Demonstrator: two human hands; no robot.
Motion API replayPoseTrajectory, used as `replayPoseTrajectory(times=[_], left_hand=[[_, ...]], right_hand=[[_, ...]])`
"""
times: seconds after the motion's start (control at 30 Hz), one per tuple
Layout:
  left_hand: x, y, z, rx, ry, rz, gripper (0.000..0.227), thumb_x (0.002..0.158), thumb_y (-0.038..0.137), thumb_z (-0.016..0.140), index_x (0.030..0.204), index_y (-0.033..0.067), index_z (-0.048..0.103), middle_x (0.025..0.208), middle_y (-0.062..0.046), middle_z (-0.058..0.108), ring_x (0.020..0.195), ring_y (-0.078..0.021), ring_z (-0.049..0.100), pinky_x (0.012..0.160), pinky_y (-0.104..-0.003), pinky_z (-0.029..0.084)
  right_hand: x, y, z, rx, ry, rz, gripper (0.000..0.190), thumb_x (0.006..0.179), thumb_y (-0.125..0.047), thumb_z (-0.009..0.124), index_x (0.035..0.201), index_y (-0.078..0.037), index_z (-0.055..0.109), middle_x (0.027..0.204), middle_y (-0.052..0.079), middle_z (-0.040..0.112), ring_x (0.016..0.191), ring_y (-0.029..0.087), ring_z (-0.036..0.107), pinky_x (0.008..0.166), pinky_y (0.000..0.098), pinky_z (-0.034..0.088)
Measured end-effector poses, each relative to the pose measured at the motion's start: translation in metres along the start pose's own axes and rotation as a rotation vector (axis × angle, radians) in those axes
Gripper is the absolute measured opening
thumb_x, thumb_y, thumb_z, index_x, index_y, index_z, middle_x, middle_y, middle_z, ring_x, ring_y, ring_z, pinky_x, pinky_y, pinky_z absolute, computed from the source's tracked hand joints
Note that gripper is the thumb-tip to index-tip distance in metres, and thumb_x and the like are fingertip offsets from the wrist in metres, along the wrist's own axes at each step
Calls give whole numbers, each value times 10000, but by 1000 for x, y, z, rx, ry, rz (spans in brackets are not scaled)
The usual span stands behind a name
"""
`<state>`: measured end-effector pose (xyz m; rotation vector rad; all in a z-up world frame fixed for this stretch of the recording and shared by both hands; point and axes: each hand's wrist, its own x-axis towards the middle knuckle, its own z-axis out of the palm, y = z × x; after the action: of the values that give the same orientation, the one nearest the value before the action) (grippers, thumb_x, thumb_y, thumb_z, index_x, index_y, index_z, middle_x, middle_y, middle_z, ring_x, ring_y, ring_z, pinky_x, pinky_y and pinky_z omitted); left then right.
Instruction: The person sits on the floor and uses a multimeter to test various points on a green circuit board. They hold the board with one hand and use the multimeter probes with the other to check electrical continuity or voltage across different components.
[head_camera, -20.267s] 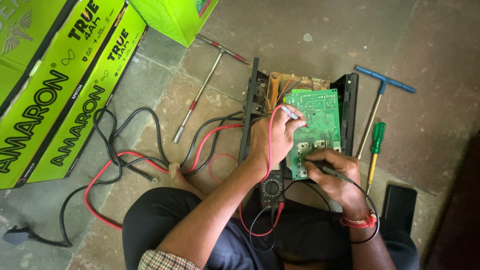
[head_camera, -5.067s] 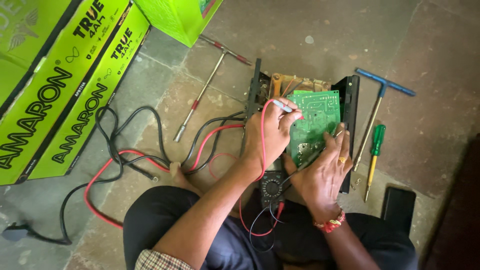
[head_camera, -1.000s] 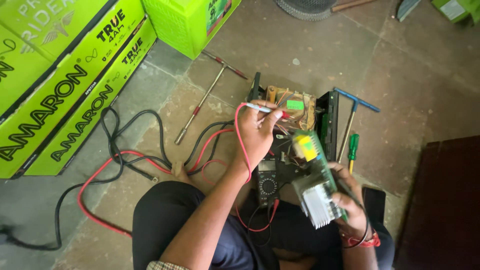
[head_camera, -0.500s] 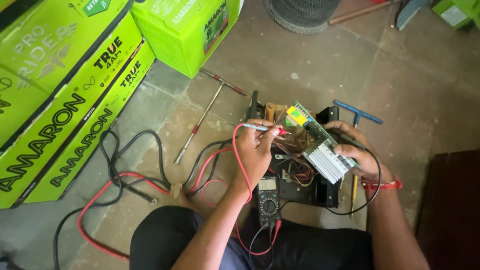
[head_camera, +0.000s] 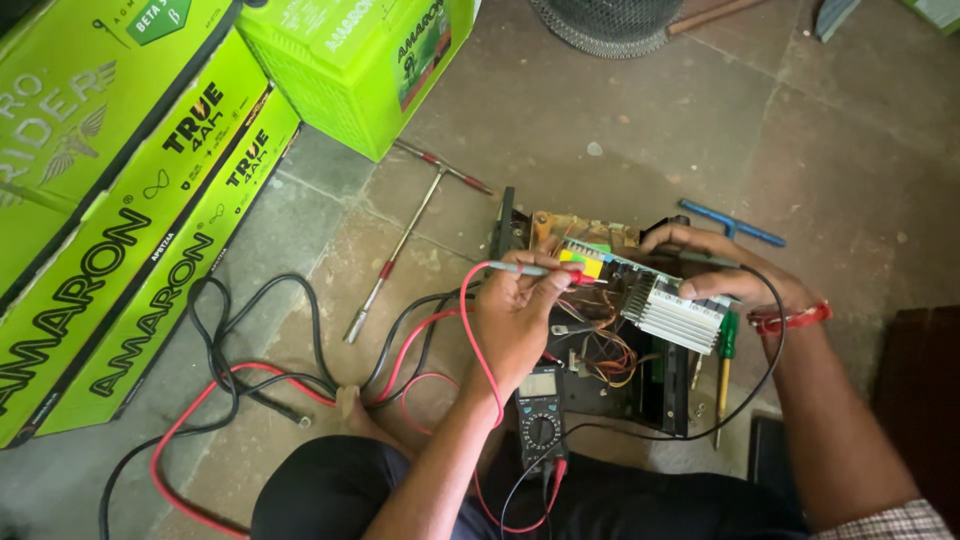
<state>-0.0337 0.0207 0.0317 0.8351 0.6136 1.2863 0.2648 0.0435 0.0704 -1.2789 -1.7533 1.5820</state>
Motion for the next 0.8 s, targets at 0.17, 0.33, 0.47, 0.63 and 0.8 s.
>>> replayPoseTrajectory(times=[0.17, 0.33, 0.47, 0.63, 0.8], left_hand=[[-4, -8, 0, 178, 28, 27, 81, 1010, -13, 637, 1079, -20, 594, 1084, -173, 774, 1166, -167, 712, 1064, -280, 536], [-4, -15, 2, 105, 76, -38, 124, 988, 3, 641, 1099, -16, 589, 1073, -156, 767, 1046, -169, 740, 988, -290, 578], [-6, -18, 2, 115, 79, -26, 170, 989, 12, 645, 1143, -25, 581, 1076, -150, 761, 1042, -160, 736, 988, -287, 578], [-9, -21, 0, 127, 84, -8, 174, 993, 14, 653, 1146, -35, 587, 1082, -146, 758, 1045, -160, 734, 995, -287, 568], [-10, -24, -1, 146, 80, 13, 149, 998, -1, 657, 1127, -41, 596, 1076, -161, 758, 1035, -173, 734, 1008, -294, 564]], right_hand=[[11, 0, -10, -98, -81, -8, 665, 735, -389, 792, 1259, -15, 626, 1212, 138, 681, 1172, 254, 621, 1002, 375, 475], [13, 1, -13, -177, -75, 8, 613, 732, -368, 797, 1227, -39, 646, 1192, 113, 702, 1144, 243, 635, 978, 378, 492], [9, -1, -14, -254, -52, -31, 525, 768, -310, 785, 1203, -45, 655, 1230, 99, 684, 1181, 232, 613, 995, 374, 480], [3, -14, -6, -282, -12, 24, 495, 794, -282, 798, 1217, -66, 659, 1192, 91, 702, 1142, 224, 638, 960, 368, 510], [-11, -35, 9, -377, 153, 48, 519, 747, -263, 840, 1192, -64, 661, 1210, 67, 712, 1195, 222, 641, 1025, 375, 482]])
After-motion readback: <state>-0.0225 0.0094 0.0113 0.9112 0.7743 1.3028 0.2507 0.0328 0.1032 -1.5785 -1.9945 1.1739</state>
